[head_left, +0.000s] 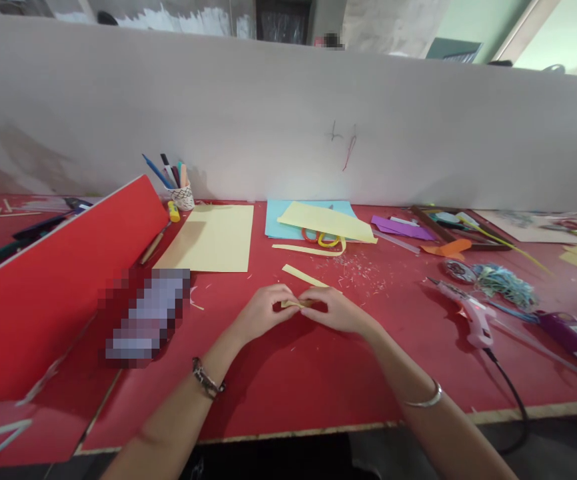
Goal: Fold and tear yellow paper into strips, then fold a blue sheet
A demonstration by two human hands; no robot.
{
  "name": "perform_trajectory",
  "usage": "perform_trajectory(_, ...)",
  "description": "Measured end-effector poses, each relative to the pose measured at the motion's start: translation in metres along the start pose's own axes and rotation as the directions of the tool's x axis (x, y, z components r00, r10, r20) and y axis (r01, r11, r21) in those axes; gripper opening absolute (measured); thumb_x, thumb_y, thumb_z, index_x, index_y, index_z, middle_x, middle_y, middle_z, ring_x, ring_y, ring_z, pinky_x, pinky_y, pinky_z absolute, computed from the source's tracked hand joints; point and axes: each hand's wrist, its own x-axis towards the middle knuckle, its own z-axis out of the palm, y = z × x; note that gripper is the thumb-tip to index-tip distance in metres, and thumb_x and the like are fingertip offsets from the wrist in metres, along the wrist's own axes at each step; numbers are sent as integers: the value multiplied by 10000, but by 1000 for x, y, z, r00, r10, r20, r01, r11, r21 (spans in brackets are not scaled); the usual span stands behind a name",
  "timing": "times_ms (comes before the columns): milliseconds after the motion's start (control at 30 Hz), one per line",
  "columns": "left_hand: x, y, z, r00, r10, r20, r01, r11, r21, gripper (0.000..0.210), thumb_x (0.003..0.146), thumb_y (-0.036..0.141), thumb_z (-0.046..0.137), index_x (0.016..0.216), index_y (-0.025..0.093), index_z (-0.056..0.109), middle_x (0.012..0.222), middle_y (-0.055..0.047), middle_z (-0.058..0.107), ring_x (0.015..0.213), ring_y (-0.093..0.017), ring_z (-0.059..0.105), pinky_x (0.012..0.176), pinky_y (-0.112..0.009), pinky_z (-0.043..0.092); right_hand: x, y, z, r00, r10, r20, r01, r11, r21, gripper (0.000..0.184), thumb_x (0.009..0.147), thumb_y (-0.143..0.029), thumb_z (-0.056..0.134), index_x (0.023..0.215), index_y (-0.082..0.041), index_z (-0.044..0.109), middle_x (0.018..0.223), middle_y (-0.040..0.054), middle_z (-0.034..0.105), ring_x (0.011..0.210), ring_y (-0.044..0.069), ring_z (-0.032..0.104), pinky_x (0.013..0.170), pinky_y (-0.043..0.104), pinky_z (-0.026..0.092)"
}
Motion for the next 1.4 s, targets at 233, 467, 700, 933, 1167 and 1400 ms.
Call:
perform_trajectory(233,0,-7,1,962,-232,-145,198,957,-214,317,698,360,538,950,177,482,690,23,524,632,-110,520,613,-248,429,3,1,2,989,110,-99,-95,985,141,211,790,-265,409,651,-172,539,533,-29,493,484,82,435,498,199,343)
perform_trajectory(467,-2,-4,5,969,-244,-26,246,967,63,280,689,427,529,815,178,548,775,-30,605,683,-149,532,615,-275,414,3,3,2,957,149,-250,-107,979,173,188,775,-262,410,640,-178,509,556,-22,509,514,93,461,510,205,364)
perform_trajectory(700,-5,10,23,976,-57,210,-7,957,291,344,657,524,540,722,189,583,700,-10,613,605,-144,527,540,-244,351,3,13,2,915,195,-352,-152,978,146,140,745,-248,452,692,-179,562,675,21,595,625,131,547,597,251,434)
perform_trajectory(933,0,0,19,999,-34,1,30,903,429,234,772,372,445,671,187,547,685,-7,560,646,-142,515,570,-241,368,2,16,-6,975,14,-222,-26,998,-53,302,764,-112,352,927,-204,588,927,53,611,875,158,551,793,339,423)
perform_trajectory(1167,-1,-24,13,982,-15,-189,108,863,494,380,712,234,524,1082,209,445,1111,-84,460,1043,-228,430,843,-360,376,-27,10,-41,999,49,-5,-48,951,-306,448,642,30,320,850,-231,620,1117,42,519,1043,190,458,897,410,341)
perform_trajectory(1400,7,-18,16,983,-113,-145,166,883,439,164,765,217,458,840,194,602,901,-60,587,881,-216,499,741,-330,397,-80,4,-37,970,231,73,-196,926,-322,384,619,-21,469,910,-235,602,1198,78,433,1127,242,371,912,425,316)
